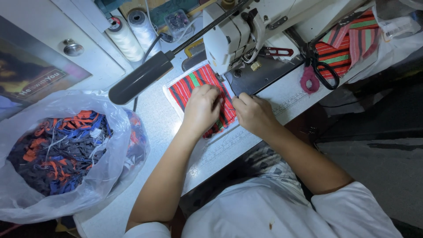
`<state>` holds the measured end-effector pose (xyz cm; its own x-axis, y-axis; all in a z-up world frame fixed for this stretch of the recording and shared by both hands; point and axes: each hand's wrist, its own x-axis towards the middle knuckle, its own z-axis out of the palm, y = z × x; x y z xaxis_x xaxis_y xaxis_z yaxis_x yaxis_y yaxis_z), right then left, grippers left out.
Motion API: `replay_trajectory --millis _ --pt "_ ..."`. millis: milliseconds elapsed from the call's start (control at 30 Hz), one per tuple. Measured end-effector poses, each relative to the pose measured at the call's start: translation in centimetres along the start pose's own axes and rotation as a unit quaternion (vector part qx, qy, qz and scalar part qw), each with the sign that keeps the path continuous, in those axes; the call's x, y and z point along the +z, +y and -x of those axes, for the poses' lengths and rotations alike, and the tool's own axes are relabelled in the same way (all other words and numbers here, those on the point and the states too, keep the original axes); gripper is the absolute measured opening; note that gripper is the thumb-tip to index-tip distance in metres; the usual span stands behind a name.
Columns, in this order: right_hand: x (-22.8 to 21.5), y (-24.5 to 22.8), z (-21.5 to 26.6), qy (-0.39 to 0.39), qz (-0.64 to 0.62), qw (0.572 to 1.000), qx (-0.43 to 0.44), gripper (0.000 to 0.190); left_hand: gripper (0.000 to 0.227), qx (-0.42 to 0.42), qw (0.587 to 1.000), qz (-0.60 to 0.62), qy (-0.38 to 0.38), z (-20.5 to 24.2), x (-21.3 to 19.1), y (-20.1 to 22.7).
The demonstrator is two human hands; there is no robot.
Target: Trimming excess threads and sewing small fabric pieces at a sewing workstation.
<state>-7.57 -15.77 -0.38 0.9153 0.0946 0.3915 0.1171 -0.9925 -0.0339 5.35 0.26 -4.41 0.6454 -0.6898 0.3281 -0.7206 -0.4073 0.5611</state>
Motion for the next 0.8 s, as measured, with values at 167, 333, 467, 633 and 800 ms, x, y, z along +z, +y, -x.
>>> replay_trajectory --millis 167,333,467,633,800 --pt "-1.8 0.0 -0.6 -0.042 -0.059 0.997 0.04 0.014 0.037 0.016 0.993 -0.115 0.003 0.7 -1.2 2.7" --pt "-1.2 1.2 -0.4 -0.031 -0.185 0.976 0.106 0.024 0.039 0.016 0.992 -0.125 -0.014 0.8 -1.6 3.3" --pt "0.2 1.5 0.5 -0.013 -0.231 0.957 0.172 0.028 0.041 0.022 0.989 -0.137 -0.051 1.1 -2.0 4.1" --pt "0.5 1.9 0.2 -0.011 -0.29 0.928 0.233 0.026 0.044 0.023 0.983 -0.155 -0.098 1.3 -3.0 5.2" --pt "3.5 2.6 0.4 0.031 -0.234 0.941 0.242 0.028 0.047 -0.005 0.979 -0.156 -0.13 1.2 -2.8 5.6"
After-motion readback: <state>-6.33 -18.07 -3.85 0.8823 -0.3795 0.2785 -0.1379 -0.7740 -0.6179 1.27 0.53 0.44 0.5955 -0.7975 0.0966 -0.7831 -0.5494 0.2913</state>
